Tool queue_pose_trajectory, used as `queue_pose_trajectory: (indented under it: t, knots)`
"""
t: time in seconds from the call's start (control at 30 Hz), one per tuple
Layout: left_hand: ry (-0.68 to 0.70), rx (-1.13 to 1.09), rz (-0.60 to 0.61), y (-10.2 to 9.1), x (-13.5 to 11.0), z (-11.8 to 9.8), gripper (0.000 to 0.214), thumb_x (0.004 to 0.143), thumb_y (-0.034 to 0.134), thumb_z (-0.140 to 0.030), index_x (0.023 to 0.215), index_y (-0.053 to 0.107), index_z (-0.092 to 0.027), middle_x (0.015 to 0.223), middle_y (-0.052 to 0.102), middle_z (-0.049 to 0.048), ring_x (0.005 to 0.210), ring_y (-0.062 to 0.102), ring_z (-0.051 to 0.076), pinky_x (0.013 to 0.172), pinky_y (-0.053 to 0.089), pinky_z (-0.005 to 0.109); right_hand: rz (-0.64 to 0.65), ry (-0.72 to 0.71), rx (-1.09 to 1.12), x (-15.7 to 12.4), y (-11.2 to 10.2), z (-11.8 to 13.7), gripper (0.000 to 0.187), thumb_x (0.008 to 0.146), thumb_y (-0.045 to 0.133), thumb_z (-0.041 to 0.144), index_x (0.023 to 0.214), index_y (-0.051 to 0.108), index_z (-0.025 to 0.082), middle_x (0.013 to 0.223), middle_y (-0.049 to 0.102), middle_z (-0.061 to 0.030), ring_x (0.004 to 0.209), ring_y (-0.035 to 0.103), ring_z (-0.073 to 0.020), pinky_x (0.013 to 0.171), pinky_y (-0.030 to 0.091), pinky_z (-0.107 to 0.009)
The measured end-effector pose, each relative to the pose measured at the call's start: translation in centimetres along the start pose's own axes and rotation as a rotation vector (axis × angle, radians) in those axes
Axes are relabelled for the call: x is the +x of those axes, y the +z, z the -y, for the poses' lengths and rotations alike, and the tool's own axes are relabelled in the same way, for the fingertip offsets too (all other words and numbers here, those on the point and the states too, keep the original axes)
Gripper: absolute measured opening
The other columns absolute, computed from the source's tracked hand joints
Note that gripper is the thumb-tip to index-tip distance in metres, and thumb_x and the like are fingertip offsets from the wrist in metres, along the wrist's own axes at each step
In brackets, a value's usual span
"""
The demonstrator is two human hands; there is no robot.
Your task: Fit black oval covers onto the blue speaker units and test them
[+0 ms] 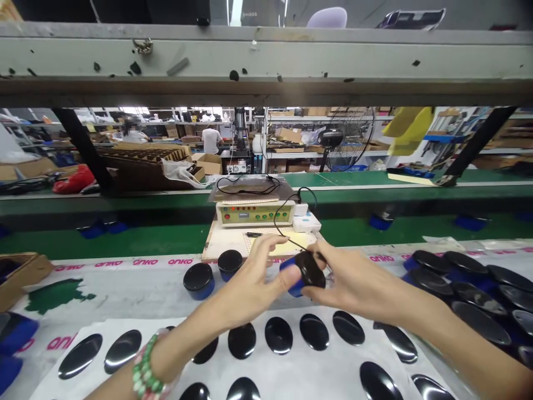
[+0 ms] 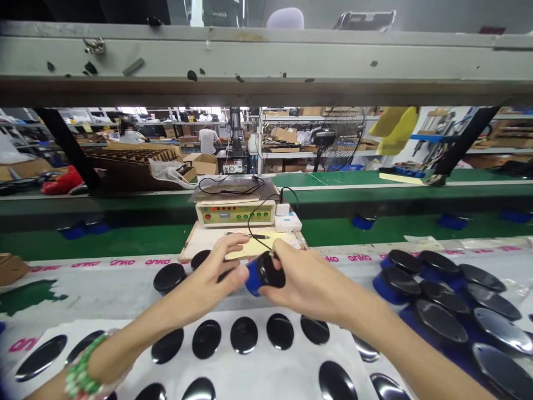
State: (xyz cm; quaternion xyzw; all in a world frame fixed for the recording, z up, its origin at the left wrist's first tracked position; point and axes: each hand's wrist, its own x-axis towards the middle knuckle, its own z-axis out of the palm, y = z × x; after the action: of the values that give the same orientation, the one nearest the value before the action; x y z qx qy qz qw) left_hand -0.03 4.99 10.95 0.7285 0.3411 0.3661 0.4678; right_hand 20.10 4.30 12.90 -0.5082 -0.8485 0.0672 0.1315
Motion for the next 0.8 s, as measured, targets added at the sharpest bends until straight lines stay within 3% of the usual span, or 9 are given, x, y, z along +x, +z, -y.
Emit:
queue_pose_trajectory:
  t: [0.07,0.13,0.2,0.27,0.33,0.4,0.5,0.67,0.8]
  knots:
    - [0.034,0.046,0.026,0.7,0.8,1.2,0.069,0.074,0.073,-0.044,0.132,0.043,-0.022,0.137,0.046,0.0124,0.126,0.044,0.031,0.104,0.036,0.045,-0.011,0.108,0.156,0.5,0.3,-0.9,0.03,0.081,0.062,0.044,0.089,0.042,0.022,0.072,0.056,0.0038,0.059,0.053,-0.0148,0.049,0.037,-0.024]
    - [0.023,0.068,0.05,1.4,1.1,1.8,0.074,0.066,0.08,-0.039,0.129,0.046,-0.021,0.126,0.055,0.0112,0.115,0.051,0.031,0.1,0.038,0.045,-0.075,0.165,0.232,0.2,0.2,-1.5,0.033,0.085,0.055,0.052,0.087,0.042,0.022,0.076,0.058,0.0015,0.063,0.055,-0.0154,0.052,0.041,-0.025]
    - [-0.065,-0.032,0.021,1.6,0.8,1.9,0.064,0.068,0.079,-0.039,0.122,0.052,-0.02,0.115,0.061,0.0091,0.107,0.056,0.029,0.098,0.038,0.044,-0.225,0.233,0.211,-1.0,-0.3,-1.6,0.032,0.091,0.043,0.054,0.087,0.043,0.022,0.077,0.059,-0.0004,0.065,0.057,-0.0168,0.054,0.042,-0.026]
    - [-0.222,-0.279,-0.039,1.4,-0.2,1.6,0.054,0.073,0.075,-0.043,0.117,0.055,-0.02,0.111,0.063,0.0079,0.106,0.057,0.027,0.098,0.038,0.042,-0.374,0.245,0.148,-2.7,-0.8,-1.2,0.032,0.098,0.029,0.048,0.083,0.043,0.024,0.069,0.056,0.0009,0.058,0.055,-0.0161,0.05,0.04,-0.026]
    - [-0.382,-0.592,-0.103,0.9,-1.5,1.0,0.049,0.074,0.073,-0.047,0.112,0.059,-0.02,0.11,0.065,0.0064,0.106,0.058,0.024,0.098,0.039,0.036,-0.412,0.137,0.094,-4.5,-1.0,-0.2,0.03,0.1,0.026,0.039,0.081,0.044,0.024,0.064,0.054,0.0023,0.053,0.053,-0.0147,0.046,0.039,-0.025]
    - [-0.498,-0.83,-0.132,0.5,-2.8,0.3,0.045,0.075,0.072,-0.047,0.109,0.062,-0.02,0.108,0.067,0.0059,0.098,0.062,0.021,0.094,0.042,0.032,-0.391,-0.068,0.075,-5.7,-0.5,1.2,0.022,0.1,0.032,0.032,0.087,0.049,0.024,0.07,0.058,0.0017,0.057,0.057,-0.0138,0.05,0.043,-0.024]
    - [-0.561,-0.977,-0.12,0.3,-4.2,-0.8,0.046,0.073,0.074,-0.044,0.111,0.064,-0.018,0.105,0.069,0.0075,0.088,0.067,0.022,0.086,0.048,0.032,-0.442,-0.273,0.088,-5.8,0.7,3.2,0.019,0.1,0.037,0.024,0.089,0.052,0.022,0.073,0.059,0.0004,0.06,0.058,-0.0131,0.055,0.043,-0.025]
    - [-0.553,-0.914,-0.095,0.8,-5.0,-1.4,0.062,0.068,0.077,-0.044,0.124,0.057,-0.027,0.114,0.067,0.0051,0.103,0.062,0.024,0.084,0.047,0.03,-0.476,-0.35,0.084,-4.6,1.4,4.4,0.021,0.096,0.047,0.019,0.075,0.05,0.019,0.064,0.052,0.001,0.054,0.049,-0.0126,0.049,0.033,-0.027]
    - [-0.379,-0.586,-0.166,1.4,-5.4,-0.9,0.068,0.07,0.067,-0.064,0.125,0.052,-0.027,0.118,0.062,0.0051,0.111,0.055,0.026,0.093,0.04,0.033,-0.481,-0.298,-0.065,-5.1,1.4,4.7,0.023,0.096,0.048,0.019,0.073,0.05,0.02,0.063,0.052,0.0001,0.054,0.049,-0.0141,0.047,0.03,-0.029]
